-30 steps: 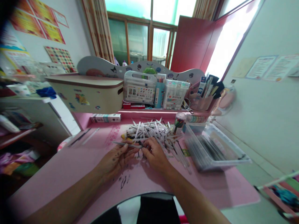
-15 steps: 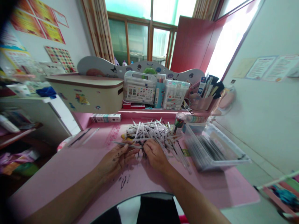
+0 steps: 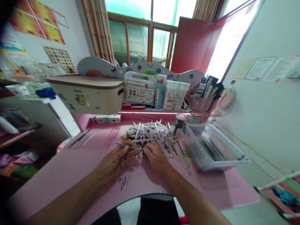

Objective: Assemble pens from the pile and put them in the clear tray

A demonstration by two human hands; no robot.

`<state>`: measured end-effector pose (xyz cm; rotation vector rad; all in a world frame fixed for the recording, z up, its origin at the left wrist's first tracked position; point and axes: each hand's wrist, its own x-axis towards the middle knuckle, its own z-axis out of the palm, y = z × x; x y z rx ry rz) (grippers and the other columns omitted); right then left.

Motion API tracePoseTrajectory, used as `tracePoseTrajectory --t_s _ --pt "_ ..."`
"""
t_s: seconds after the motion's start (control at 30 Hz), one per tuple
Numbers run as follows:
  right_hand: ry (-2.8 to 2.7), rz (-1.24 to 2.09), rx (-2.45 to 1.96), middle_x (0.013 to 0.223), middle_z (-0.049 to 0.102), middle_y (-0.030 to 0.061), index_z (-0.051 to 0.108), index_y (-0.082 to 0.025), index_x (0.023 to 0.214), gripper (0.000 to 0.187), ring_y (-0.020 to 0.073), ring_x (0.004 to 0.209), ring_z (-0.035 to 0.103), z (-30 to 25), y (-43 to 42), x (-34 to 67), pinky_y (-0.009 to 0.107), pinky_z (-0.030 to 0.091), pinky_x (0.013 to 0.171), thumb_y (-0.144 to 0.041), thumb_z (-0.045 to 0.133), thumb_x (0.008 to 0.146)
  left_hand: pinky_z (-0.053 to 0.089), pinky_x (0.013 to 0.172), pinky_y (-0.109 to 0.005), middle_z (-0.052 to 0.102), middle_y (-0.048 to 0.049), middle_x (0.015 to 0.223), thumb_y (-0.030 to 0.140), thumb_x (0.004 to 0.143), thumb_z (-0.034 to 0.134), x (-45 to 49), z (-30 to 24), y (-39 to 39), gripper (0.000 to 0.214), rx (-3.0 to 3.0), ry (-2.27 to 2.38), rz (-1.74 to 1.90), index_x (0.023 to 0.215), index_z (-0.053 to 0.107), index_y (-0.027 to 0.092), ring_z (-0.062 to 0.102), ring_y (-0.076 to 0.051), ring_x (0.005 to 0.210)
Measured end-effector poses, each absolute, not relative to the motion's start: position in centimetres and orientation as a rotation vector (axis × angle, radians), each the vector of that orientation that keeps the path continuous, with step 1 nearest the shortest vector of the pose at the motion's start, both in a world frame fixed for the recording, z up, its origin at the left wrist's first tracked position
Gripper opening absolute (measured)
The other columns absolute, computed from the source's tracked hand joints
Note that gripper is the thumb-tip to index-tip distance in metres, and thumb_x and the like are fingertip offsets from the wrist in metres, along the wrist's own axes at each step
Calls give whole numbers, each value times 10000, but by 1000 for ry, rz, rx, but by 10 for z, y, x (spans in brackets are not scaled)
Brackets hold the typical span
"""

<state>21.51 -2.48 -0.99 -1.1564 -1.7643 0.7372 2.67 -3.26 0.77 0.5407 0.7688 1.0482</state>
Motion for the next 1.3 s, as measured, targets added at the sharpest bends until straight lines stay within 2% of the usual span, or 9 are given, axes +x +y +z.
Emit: tracePoseTrajectory --t_s 0.2,0.3,0.43,0.57,0.63,0.77,0.9,1.13,1.3 --pt "-1608 1134 -1118 590 453 -23 516 -224 692 371 129 534 420 -17 -24 213 248 346 474 -475 474 963 630 577 -279 785 -94 967 157 886 669 27 5 -32 179 576 753 1053 1027 564 191 748 -170 640" --pt "-1560 1193 -1106 590 452 -23 503 -224 670 396 125 524 410 -13 -23 214 251 338 465 -514 489 939 633 603 -291 783 -95 984 166 888 669 27 4 -31 161 590 740 1071 1023 586 193 756 -184 706" --pt "-1328 920 -1167 590 447 -36 545 -223 764 320 123 511 397 -2 -17 227 254 323 467 -483 485 940 633 648 -284 774 -110 982 182 920 621 23 4 -28 50 598 783 1127 957 641 155 747 -179 762" --pt "-1086 631 -1184 645 467 -51 562 -230 933 217 120 539 418 5 -9 250 244 335 492 -442 519 921 632 591 -309 765 -124 944 251 942 592 20 4 -27 147 585 847 1094 942 677 132 713 -169 647" --pt "-1040 562 -1189 654 468 -53 557 -232 961 201 121 546 419 5 -6 259 244 340 500 -425 524 915 627 586 -284 766 -117 927 233 945 584 20 5 -27 142 577 849 1110 915 677 131 711 -158 648" --pt "-1085 503 -1212 679 505 -36 563 -220 947 178 133 579 453 3 -4 264 262 361 531 -387 530 895 615 584 -233 761 -105 846 185 946 575 21 8 -28 144 565 833 1135 865 679 129 709 -142 643" --pt "-1335 400 -1253 812 594 22 591 -202 885 117 178 734 546 -1 -4 260 310 430 665 -299 532 857 614 573 -233 754 -109 834 206 938 596 21 8 -27 158 561 844 1153 850 692 116 708 -144 625" --pt "-1702 61 -1407 878 595 70 611 -205 794 147 231 873 557 -7 -3 259 380 436 812 -116 498 820 582 508 -213 740 -82 808 238 957 553 18 4 -21 190 568 916 1229 867 678 127 671 -124 571" --pt "-1947 -42 -1495 892 592 85 655 -199 795 132 246 898 537 -13 -5 255 399 436 833 -119 557 832 546 441 -242 725 -65 774 218 969 502 19 7 -20 204 536 955 1272 848 644 136 625 -127 492"
